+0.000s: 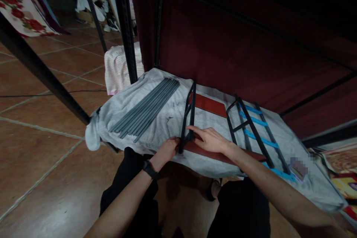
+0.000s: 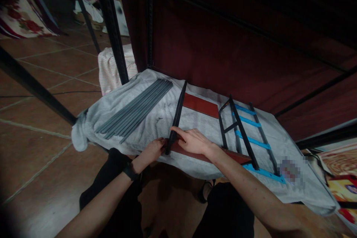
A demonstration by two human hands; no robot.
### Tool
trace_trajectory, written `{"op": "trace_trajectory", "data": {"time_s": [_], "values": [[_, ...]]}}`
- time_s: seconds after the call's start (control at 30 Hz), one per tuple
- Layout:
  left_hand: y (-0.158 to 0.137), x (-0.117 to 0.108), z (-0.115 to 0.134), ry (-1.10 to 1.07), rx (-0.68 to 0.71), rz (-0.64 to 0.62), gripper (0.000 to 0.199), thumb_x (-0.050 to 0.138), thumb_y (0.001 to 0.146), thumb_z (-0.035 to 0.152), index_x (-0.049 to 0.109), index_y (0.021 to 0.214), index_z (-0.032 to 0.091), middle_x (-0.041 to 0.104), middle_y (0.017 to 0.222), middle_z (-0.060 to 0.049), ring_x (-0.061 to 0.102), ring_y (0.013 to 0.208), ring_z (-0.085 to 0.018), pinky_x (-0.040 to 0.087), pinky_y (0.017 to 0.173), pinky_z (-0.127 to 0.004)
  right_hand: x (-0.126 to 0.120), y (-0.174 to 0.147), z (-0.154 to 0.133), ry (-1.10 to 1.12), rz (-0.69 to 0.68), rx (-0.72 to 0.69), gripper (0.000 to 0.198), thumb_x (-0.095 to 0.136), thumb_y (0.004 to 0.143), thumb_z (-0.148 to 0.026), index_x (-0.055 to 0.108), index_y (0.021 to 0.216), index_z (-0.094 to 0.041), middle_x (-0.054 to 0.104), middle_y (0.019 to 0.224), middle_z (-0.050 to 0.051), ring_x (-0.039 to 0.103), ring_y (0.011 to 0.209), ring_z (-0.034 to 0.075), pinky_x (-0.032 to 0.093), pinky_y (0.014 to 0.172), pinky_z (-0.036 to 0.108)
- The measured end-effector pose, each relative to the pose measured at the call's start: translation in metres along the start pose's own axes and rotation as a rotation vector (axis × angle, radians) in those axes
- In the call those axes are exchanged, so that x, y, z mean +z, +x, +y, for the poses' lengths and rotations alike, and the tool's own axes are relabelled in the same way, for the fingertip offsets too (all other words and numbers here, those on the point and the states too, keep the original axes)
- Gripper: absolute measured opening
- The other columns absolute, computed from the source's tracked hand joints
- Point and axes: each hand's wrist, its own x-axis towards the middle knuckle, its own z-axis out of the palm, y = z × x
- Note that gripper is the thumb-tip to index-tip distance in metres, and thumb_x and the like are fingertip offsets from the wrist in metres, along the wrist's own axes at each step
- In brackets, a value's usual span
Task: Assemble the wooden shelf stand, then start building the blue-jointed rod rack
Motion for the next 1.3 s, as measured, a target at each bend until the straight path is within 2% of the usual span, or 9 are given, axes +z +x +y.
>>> {"op": "trace_trajectory", "data": {"time_s": [0.13, 0.3, 0.43, 0.6, 0.77, 0.87, 0.93, 1.1, 1.3], "values": [[0.0019, 0.0032, -0.0024, -0.021, 0.027, 0.021, 0.028, 0.046, 0.085, 0.003, 0.062, 0.105, 0.014, 0.066, 0.107, -0.011, 0.064, 0.101, -0.020, 0.048, 0.094, -0.033, 0.0006, 0.0003, 0.0001, -0.008, 0.008, -0.018, 0.063, 0.045, 0.094, -0.028, 0.031, 0.155, -0.024, 0.075, 0.095, 0.002, 0.068, 0.076, 0.019, 0.040, 0.071, 0.027], [0.0040, 0.0058, -0.0070, -0.037, -0.004, -0.001, 0.020, 0.051, 0.084, 0.007, 0.062, 0.099, 0.014, 0.065, 0.101, -0.011, 0.063, 0.096, -0.021, 0.050, 0.091, -0.033, 0.0006, 0.0013, 0.0013, -0.036, -0.002, -0.031, 0.066, 0.046, 0.092, -0.026, 0.030, 0.156, -0.023, 0.074, 0.088, 0.002, 0.067, 0.071, 0.019, 0.038, 0.067, 0.027], [0.0029, 0.0074, -0.0070, 0.015, 0.036, -0.001, 0.033, 0.044, 0.085, 0.004, 0.059, 0.113, 0.014, 0.064, 0.108, -0.012, 0.063, 0.097, -0.021, 0.049, 0.091, -0.035, -0.0005, 0.0020, 0.0014, -0.051, -0.004, -0.031, 0.067, 0.047, 0.091, -0.028, 0.030, 0.156, -0.022, 0.074, 0.087, 0.002, 0.066, 0.071, 0.019, 0.038, 0.067, 0.027], [0.0037, 0.0058, -0.0079, -0.022, 0.020, -0.010, 0.023, 0.049, 0.084, 0.007, 0.061, 0.102, 0.015, 0.064, 0.103, -0.009, 0.063, 0.095, -0.019, 0.049, 0.090, -0.032, -0.0014, 0.0019, 0.0002, -0.053, 0.001, -0.018, 0.068, 0.049, 0.091, -0.031, 0.031, 0.156, -0.023, 0.074, 0.084, 0.001, 0.066, 0.069, 0.018, 0.038, 0.067, 0.027], [0.0028, 0.0039, -0.0052, 0.068, 0.024, -0.032, 0.026, 0.043, 0.088, 0.006, 0.064, 0.102, 0.015, 0.065, 0.104, -0.012, 0.065, 0.092, -0.021, 0.049, 0.085, -0.032, -0.0008, 0.0023, 0.0013, -0.044, 0.013, -0.023, 0.065, 0.049, 0.092, -0.032, 0.034, 0.154, -0.025, 0.074, 0.087, 0.001, 0.067, 0.072, 0.019, 0.038, 0.068, 0.027], [0.0020, 0.0012, -0.0031, 0.063, 0.000, -0.008, 0.027, 0.049, 0.086, 0.008, 0.061, 0.109, 0.016, 0.065, 0.109, -0.011, 0.066, 0.095, -0.022, 0.049, 0.084, -0.032, -0.0008, 0.0021, 0.0015, -0.031, 0.015, -0.026, 0.065, 0.050, 0.092, -0.032, 0.034, 0.154, -0.025, 0.075, 0.089, 0.002, 0.067, 0.073, 0.019, 0.038, 0.068, 0.027], [0.0020, -0.0002, -0.0027, 0.058, -0.018, -0.020, 0.022, 0.052, 0.085, 0.011, 0.062, 0.105, 0.016, 0.065, 0.110, -0.011, 0.066, 0.095, -0.022, 0.049, 0.085, -0.031, -0.0010, 0.0017, 0.0013, -0.027, 0.012, -0.025, 0.065, 0.050, 0.092, -0.032, 0.034, 0.155, -0.025, 0.075, 0.091, 0.002, 0.067, 0.074, 0.019, 0.038, 0.070, 0.027], [0.0036, 0.0011, -0.0045, 0.065, -0.007, -0.030, 0.026, 0.045, 0.087, 0.007, 0.063, 0.104, 0.017, 0.067, 0.105, -0.010, 0.066, 0.092, -0.021, 0.049, 0.082, -0.030, -0.0006, 0.0012, 0.0024, -0.024, 0.025, -0.036, 0.064, 0.049, 0.093, -0.032, 0.035, 0.154, -0.025, 0.075, 0.093, 0.003, 0.067, 0.075, 0.019, 0.038, 0.071, 0.027], [0.0021, 0.0053, -0.0096, -0.033, -0.007, -0.008, 0.021, 0.054, 0.083, 0.008, 0.064, 0.100, 0.017, 0.066, 0.103, -0.009, 0.064, 0.098, -0.020, 0.048, 0.094, -0.032, 0.0010, 0.0022, 0.0037, -0.023, 0.018, -0.034, 0.065, 0.050, 0.092, -0.031, 0.034, 0.155, -0.025, 0.075, 0.091, 0.002, 0.066, 0.074, 0.018, 0.038, 0.071, 0.027]]}}
